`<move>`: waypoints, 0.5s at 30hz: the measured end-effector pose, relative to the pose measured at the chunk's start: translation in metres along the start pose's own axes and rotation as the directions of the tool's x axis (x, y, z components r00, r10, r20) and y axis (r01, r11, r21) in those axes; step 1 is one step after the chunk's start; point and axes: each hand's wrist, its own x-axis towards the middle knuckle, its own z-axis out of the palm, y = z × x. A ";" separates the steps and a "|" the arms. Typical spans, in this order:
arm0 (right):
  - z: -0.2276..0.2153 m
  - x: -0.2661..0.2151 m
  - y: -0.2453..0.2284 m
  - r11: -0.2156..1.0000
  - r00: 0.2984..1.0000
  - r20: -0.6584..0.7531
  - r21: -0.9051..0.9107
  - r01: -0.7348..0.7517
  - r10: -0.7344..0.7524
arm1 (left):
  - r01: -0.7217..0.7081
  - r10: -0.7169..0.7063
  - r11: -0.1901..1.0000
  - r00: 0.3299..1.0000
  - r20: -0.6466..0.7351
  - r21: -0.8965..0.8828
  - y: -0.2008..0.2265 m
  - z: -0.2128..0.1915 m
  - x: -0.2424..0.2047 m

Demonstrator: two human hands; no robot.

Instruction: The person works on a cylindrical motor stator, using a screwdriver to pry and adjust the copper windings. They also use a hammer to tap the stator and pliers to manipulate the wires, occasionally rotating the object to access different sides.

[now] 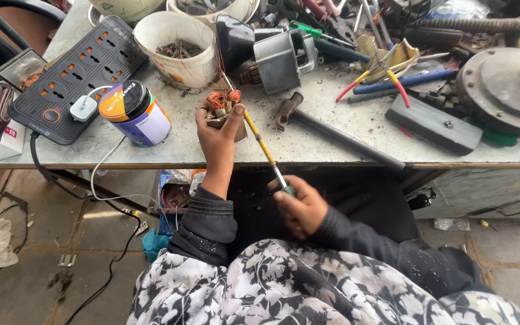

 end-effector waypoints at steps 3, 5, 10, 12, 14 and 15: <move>0.039 0.004 0.029 0.987 0.998 -0.026 0.151 0.053 -0.049 | -0.035 0.035 0.999 0.999 -0.009 0.019 -0.005 -0.005 -0.001; 0.057 0.011 0.044 0.942 0.991 0.018 0.312 0.121 -0.133 | -0.029 0.028 0.998 0.999 0.021 0.047 -0.006 -0.009 -0.001; 0.032 0.010 0.026 0.988 0.999 -0.003 0.148 0.034 -0.034 | 0.012 -0.051 0.985 0.973 0.223 0.173 0.016 -0.019 0.008; 0.012 -0.008 0.015 1.000 0.999 -0.036 0.027 -0.012 0.013 | -0.318 0.220 0.803 0.944 0.244 0.504 0.024 -0.027 -0.004; -0.004 -0.015 0.002 0.997 0.997 -0.068 -0.075 -0.037 0.032 | -0.441 0.353 0.613 0.895 0.272 0.656 0.028 -0.023 -0.006; -0.007 -0.020 0.002 0.993 0.996 -0.085 -0.115 -0.019 0.009 | -0.410 0.340 0.602 0.908 0.245 0.685 0.028 -0.022 -0.016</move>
